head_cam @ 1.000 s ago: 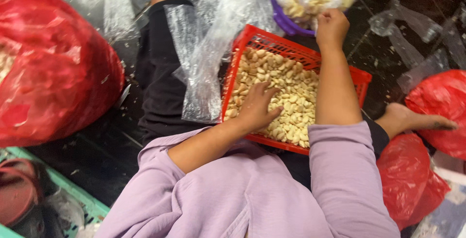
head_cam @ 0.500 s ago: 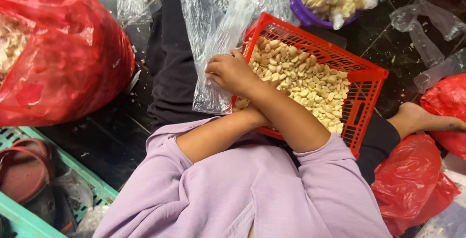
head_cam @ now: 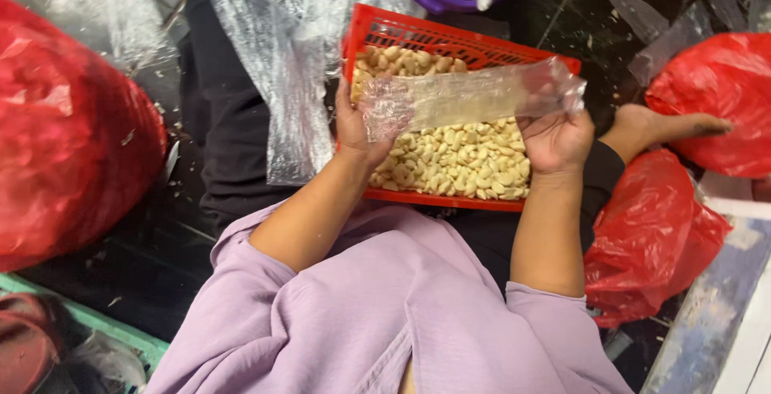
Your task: The person places peeled garlic cloves into small plastic bags, pulling them from a red plastic crate and setting the filled bags aside on the floor.
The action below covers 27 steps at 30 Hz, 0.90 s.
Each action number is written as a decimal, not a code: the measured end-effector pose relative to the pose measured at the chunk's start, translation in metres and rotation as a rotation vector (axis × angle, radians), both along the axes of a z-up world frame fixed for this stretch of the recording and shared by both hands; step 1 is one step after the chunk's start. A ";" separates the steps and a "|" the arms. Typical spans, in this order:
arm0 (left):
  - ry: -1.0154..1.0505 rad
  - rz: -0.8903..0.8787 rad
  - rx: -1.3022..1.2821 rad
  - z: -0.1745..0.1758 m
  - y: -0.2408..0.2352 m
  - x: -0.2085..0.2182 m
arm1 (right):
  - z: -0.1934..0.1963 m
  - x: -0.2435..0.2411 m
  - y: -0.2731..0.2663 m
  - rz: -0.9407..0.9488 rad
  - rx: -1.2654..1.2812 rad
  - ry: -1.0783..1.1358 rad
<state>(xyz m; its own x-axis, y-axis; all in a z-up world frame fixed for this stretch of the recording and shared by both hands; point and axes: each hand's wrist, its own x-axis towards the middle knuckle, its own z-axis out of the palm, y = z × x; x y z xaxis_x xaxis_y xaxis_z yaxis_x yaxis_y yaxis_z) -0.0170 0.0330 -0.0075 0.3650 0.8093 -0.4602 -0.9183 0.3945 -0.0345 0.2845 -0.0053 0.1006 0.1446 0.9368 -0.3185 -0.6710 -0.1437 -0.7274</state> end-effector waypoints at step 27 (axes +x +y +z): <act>1.104 -0.323 0.813 0.010 -0.034 0.015 | -0.058 -0.127 -0.030 0.034 0.114 -0.978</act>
